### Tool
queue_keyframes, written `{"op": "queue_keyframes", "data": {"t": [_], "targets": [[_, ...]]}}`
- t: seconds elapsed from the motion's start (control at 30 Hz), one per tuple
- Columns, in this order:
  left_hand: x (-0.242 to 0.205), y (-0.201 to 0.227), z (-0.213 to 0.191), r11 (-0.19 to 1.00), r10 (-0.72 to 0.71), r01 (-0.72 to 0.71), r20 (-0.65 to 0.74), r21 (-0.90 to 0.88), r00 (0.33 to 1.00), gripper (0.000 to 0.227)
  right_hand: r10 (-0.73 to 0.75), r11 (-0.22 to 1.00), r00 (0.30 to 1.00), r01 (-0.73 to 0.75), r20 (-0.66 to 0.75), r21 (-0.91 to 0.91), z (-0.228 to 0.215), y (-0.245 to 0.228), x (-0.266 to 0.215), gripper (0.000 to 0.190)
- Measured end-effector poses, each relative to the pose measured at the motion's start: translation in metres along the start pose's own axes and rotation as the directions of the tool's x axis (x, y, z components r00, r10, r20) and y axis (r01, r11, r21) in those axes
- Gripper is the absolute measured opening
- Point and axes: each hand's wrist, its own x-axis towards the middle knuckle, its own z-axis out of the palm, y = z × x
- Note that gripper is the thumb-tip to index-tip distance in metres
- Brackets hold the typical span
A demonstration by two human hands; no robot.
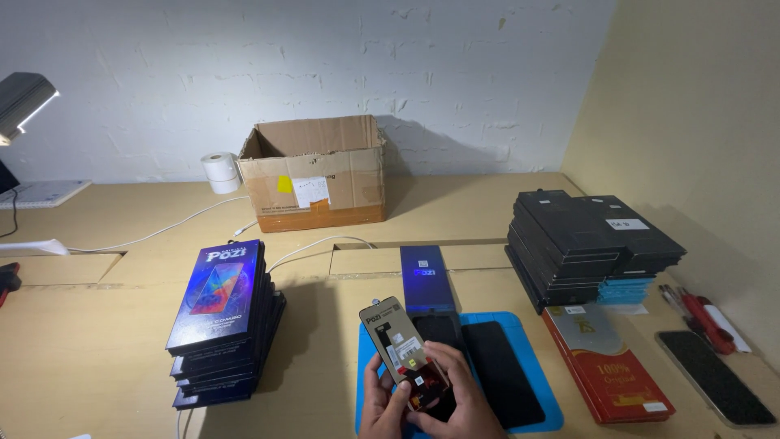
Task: The person repeatedly picks up Pozi-branded phone accessory packages from a stack, opens them, removes the black screen protector or case, and places the item on a blue mat. The person then closes the box and returns it to the stack, repeating this sequence multiple times.
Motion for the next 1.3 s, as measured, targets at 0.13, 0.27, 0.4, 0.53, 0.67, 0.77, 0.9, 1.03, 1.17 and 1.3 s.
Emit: {"op": "queue_keyframes", "data": {"t": [0.13,0.27,0.4,0.53,0.67,0.77,0.9,1.03,1.17,1.3], "targets": [[0.009,-0.005,-0.006,0.999,0.002,-0.002,0.013,-0.051,1.0,0.074,0.06,0.995,0.998,-0.061,0.018,0.08,-0.003,-0.004,0.002,0.078],[0.012,-0.015,-0.017,0.996,0.026,-0.022,0.044,-0.091,0.999,0.072,0.019,0.998,1.0,-0.018,-0.005,0.063,-0.002,0.003,-0.003,0.069],[0.012,-0.013,-0.014,0.986,0.062,-0.066,-0.029,-0.15,0.998,0.074,0.059,0.994,0.997,-0.053,-0.05,0.097,-0.003,-0.007,-0.002,0.056],[0.009,-0.006,-0.011,0.98,0.09,-0.101,-0.07,-0.172,0.993,0.073,0.102,0.969,0.994,-0.093,-0.028,0.229,-0.002,0.0,-0.003,0.047],[0.002,-0.005,-0.01,0.978,0.076,-0.076,-0.009,-0.196,0.997,0.073,0.114,0.96,0.993,-0.108,-0.007,0.259,-0.004,0.001,-0.01,0.044],[-0.003,0.002,-0.004,0.973,0.113,-0.102,0.042,-0.207,0.993,0.07,0.065,0.958,0.998,-0.064,0.006,0.28,-0.005,0.001,-0.01,0.043],[-0.016,0.015,0.006,0.976,0.115,-0.095,0.095,-0.197,0.989,0.067,-0.048,0.98,0.999,0.049,-0.01,0.194,-0.007,0.005,-0.012,0.044],[-0.011,0.009,0.001,0.971,0.196,-0.171,0.149,-0.166,0.969,0.066,-0.074,0.983,0.994,0.059,0.079,0.176,-0.012,0.001,-0.014,0.047],[-0.013,0.011,0.003,0.981,0.155,-0.135,0.147,-0.141,0.977,0.062,-0.116,0.96,0.99,0.092,0.079,0.264,-0.011,0.003,-0.016,0.039],[-0.021,0.021,0.009,0.991,0.094,-0.068,0.228,-0.119,0.969,0.061,-0.162,0.904,0.985,0.127,0.052,0.407,-0.008,-0.018,-0.015,0.026]]}}
